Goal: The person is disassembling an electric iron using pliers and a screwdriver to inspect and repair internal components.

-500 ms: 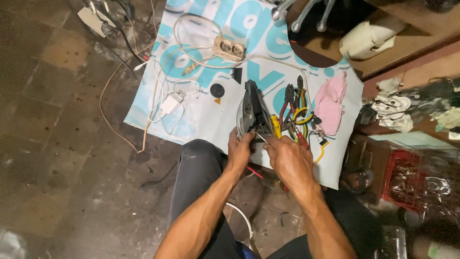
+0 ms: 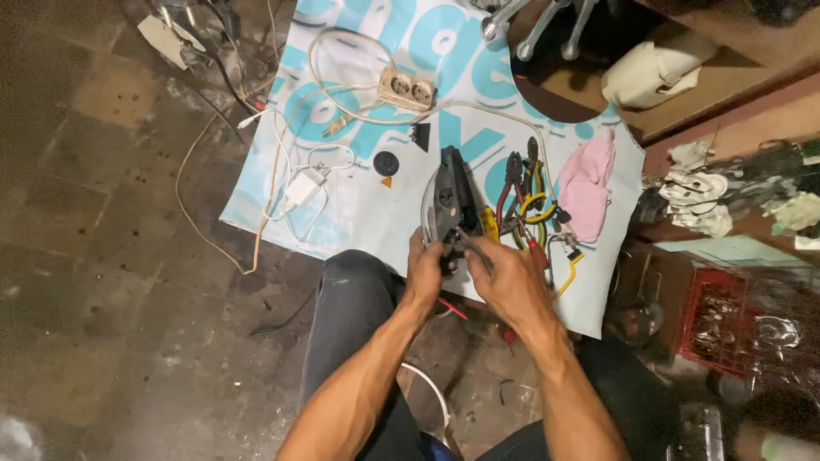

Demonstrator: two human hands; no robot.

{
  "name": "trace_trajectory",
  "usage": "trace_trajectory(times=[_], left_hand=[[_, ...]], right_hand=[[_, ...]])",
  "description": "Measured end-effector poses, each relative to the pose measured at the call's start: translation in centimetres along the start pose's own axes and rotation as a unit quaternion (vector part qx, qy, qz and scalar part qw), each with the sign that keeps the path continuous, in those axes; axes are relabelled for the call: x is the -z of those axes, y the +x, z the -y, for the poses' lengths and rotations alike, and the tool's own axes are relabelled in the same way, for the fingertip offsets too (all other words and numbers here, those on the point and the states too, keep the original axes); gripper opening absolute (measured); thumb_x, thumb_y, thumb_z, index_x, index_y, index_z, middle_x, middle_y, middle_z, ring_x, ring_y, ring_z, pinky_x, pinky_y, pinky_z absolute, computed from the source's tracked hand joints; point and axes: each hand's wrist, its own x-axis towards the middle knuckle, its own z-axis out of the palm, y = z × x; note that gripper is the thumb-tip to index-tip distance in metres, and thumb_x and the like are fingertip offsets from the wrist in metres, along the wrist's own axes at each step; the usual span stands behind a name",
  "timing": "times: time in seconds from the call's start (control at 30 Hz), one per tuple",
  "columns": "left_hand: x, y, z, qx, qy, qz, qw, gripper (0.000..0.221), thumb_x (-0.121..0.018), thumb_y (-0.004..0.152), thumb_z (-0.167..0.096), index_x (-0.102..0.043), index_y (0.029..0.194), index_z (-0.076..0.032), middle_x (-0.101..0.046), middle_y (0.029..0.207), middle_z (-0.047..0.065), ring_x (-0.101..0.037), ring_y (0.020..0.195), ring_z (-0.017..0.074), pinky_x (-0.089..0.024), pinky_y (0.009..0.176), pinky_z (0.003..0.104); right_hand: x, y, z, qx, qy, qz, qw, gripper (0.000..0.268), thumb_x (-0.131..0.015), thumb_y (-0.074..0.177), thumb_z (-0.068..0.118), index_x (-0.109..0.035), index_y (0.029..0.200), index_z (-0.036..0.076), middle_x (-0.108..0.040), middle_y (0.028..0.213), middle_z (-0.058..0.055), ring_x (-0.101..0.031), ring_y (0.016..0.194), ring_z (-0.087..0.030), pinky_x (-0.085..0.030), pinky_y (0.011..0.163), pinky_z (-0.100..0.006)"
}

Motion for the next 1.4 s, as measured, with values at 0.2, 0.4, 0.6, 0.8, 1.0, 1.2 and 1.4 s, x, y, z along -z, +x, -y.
trace_trajectory(times=[0.2, 0.4, 0.6, 0.8, 1.0, 1.2, 1.4], left_hand=[[0.0, -0.6, -0.8, 0.006, 0.015, 0.008, 1.000, 0.080, -0.055, 0.083, -0.015, -0.023, 0.153, 0.005, -0.054, 0.093, 0.017, -0.063, 0.074, 0.0222, -0.059, 0.065, 0.034], [0.7, 0.4, 0.0, -0.005, 0.062, 0.009, 0.998, 0.075, -0.050, 0.088, -0.018, -0.021, 0.154, 0.003, -0.057, 0.095, 0.016, -0.065, 0.076, 0.0214, -0.059, 0.064, 0.036], [0.2, 0.2, -0.5, -0.018, 0.058, 0.010, 0.998, 0.075, -0.054, 0.085, -0.018, -0.026, 0.150, 0.005, -0.057, 0.092, 0.015, -0.062, 0.073, 0.0204, -0.054, 0.063, 0.033], [0.1, -0.2, -0.9, -0.021, 0.072, 0.017, 0.997, 0.080, -0.056, 0.080, -0.016, -0.025, 0.150, 0.005, -0.056, 0.091, 0.016, -0.063, 0.072, 0.0219, -0.055, 0.065, 0.034], [-0.1, 0.0, -0.7, -0.023, 0.057, 0.017, 0.998, 0.073, -0.054, 0.084, -0.018, -0.028, 0.147, 0.007, -0.054, 0.089, 0.013, -0.060, 0.072, 0.0197, -0.051, 0.062, 0.030], [0.6, 0.4, -0.3, -0.026, 0.075, 0.018, 0.997, 0.074, -0.056, 0.081, -0.019, -0.030, 0.147, 0.005, -0.053, 0.088, 0.010, -0.062, 0.071, 0.0182, -0.052, 0.060, 0.030], [1.0, 1.1, 0.5, -0.019, 0.040, 0.016, 0.999, 0.075, -0.058, 0.081, -0.020, -0.031, 0.146, 0.004, -0.054, 0.091, 0.013, -0.063, 0.072, 0.0202, -0.054, 0.060, 0.031]], right_hand=[[-0.6, 0.6, 0.5, 0.048, -0.023, 0.032, 0.998, 0.034, -0.058, 0.087, 0.019, -0.073, 0.117, 0.022, -0.076, 0.098, -0.016, -0.069, 0.095, -0.043, -0.055, 0.081, -0.060], [-1.6, 1.5, -1.7, 0.155, -0.156, 0.019, 0.975, 0.037, -0.056, 0.086, 0.022, -0.071, 0.119, 0.031, -0.074, 0.082, -0.009, -0.072, 0.075, -0.038, -0.057, 0.069, -0.054], [-1.2, 2.2, -1.8, 0.181, -0.135, 0.010, 0.974, 0.028, -0.057, 0.088, 0.019, -0.073, 0.110, 0.024, -0.073, 0.080, -0.006, -0.072, 0.075, -0.036, -0.058, 0.063, -0.049], [-2.5, 3.1, -3.3, 0.192, -0.153, 0.000, 0.969, 0.019, -0.056, 0.090, 0.024, -0.070, 0.103, 0.025, -0.074, 0.082, -0.003, -0.072, 0.073, -0.034, -0.058, 0.062, -0.050], [-4.2, 3.7, -4.2, 0.212, -0.211, -0.035, 0.954, 0.011, -0.056, 0.089, 0.027, -0.065, 0.095, 0.024, -0.070, 0.075, -0.001, -0.071, 0.065, -0.033, -0.055, 0.056, -0.049], [-5.7, 3.8, -4.5, 0.181, -0.231, -0.023, 0.956, 0.012, -0.056, 0.089, 0.029, -0.057, 0.089, 0.018, -0.068, 0.070, -0.008, -0.071, 0.064, -0.037, -0.055, 0.060, -0.053], [-6.4, 3.7, -4.2, 0.164, -0.236, -0.029, 0.957, 0.016, -0.050, 0.092, 0.030, -0.052, 0.093, 0.015, -0.067, 0.068, -0.010, -0.071, 0.063, -0.038, -0.055, 0.061, -0.054]])
